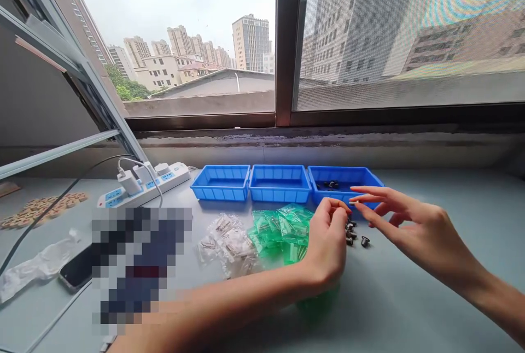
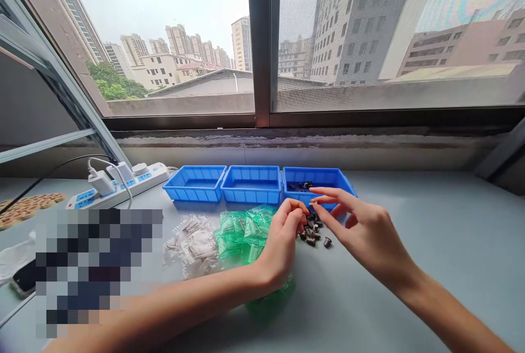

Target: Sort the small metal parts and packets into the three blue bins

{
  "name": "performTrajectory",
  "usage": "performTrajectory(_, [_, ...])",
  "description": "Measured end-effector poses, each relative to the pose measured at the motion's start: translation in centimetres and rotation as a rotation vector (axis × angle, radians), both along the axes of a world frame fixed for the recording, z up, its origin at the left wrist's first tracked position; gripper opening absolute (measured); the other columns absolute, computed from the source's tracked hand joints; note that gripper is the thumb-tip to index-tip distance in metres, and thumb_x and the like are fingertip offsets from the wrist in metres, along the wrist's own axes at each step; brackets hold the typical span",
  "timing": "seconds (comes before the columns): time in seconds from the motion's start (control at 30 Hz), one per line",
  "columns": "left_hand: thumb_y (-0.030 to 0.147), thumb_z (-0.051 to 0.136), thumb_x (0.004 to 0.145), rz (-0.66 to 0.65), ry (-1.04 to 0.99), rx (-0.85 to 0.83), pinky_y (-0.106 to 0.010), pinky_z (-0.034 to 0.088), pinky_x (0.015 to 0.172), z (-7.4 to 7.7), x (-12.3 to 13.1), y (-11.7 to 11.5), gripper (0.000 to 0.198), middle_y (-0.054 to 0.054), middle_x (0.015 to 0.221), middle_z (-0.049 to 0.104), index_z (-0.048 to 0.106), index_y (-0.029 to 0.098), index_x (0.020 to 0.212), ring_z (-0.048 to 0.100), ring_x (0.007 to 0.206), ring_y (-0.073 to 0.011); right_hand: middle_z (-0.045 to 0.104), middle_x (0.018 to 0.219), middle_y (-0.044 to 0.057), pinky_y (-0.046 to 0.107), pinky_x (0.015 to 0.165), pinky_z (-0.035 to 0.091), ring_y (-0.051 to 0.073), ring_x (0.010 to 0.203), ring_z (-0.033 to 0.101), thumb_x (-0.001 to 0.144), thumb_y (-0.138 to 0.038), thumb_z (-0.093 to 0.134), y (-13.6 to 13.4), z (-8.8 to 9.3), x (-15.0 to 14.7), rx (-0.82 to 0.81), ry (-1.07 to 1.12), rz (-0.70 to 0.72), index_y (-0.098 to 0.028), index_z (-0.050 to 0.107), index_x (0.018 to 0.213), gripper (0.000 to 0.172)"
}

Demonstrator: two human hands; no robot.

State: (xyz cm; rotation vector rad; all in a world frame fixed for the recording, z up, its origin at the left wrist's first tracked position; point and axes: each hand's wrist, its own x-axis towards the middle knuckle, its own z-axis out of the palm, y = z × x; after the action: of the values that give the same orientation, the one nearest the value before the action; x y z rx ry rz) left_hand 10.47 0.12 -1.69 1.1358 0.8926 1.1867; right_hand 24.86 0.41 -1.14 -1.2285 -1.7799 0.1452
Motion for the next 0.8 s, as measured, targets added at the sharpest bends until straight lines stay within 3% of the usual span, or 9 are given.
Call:
performTrajectory(0.2, [0.044,0.046,0.079,-0.019,-0.027,0.020,-0.026,0.031,0.062,0.1,-0.1,-0.1,0.025,0.004,0.068,0.037,0.042,0.020,0.072,0.034,0.064,-0.0119,0.076,0.081,0.003,0.023,0.038,0.052,0.012,0.045,0.060,0.085,-0.052,0.061,-0.7,0.8,-1.3,0.048,0.130,0.122,-0.024,0.073,0.091,0.031])
performTrajectory(0.43, [0.038,0.044,0.083,-0.005,-0.015,0.042,-0.026,0.031,0.061,0.2,-0.1,-0.2,0.022,0.003,0.066,0.038,0.043,0.020,0.070,0.034,0.063,-0.0120,0.076,0.083,0.003,0.022,0.040,0.053,0.012,0.047,0.062,0.086,-0.051,0.061,-0.8,0.7,-1.3,0.083,0.129,0.145,-0.024,0.074,0.093,0.030])
performTrajectory(0.63, [0.022,0.042,0.085,0.035,0.018,0.011,-0.026,0.031,0.062,0.2,0.0,-0.5,0.019,0.004,0.064,0.039,0.042,0.019,0.066,0.036,0.063,-0.0115,0.071,0.061,-0.002,0.021,0.041,0.055,0.012,0.042,0.062,0.085,-0.058,0.058,-1.4,0.8,-1.1,0.125,-0.013,0.094,-0.027,0.073,0.091,0.035])
performTrajectory(0.8, [0.018,0.043,0.084,0.049,0.029,-0.034,-0.026,0.032,0.062,0.0,0.2,-0.4,0.018,0.004,0.063,0.040,0.043,0.019,0.066,0.039,0.063,-0.0116,0.065,0.051,-0.006,0.018,0.039,0.052,0.010,0.037,0.061,0.089,-0.065,0.046,-1.5,0.9,-0.8,0.285,-0.214,0.019,-0.028,0.070,0.089,0.044])
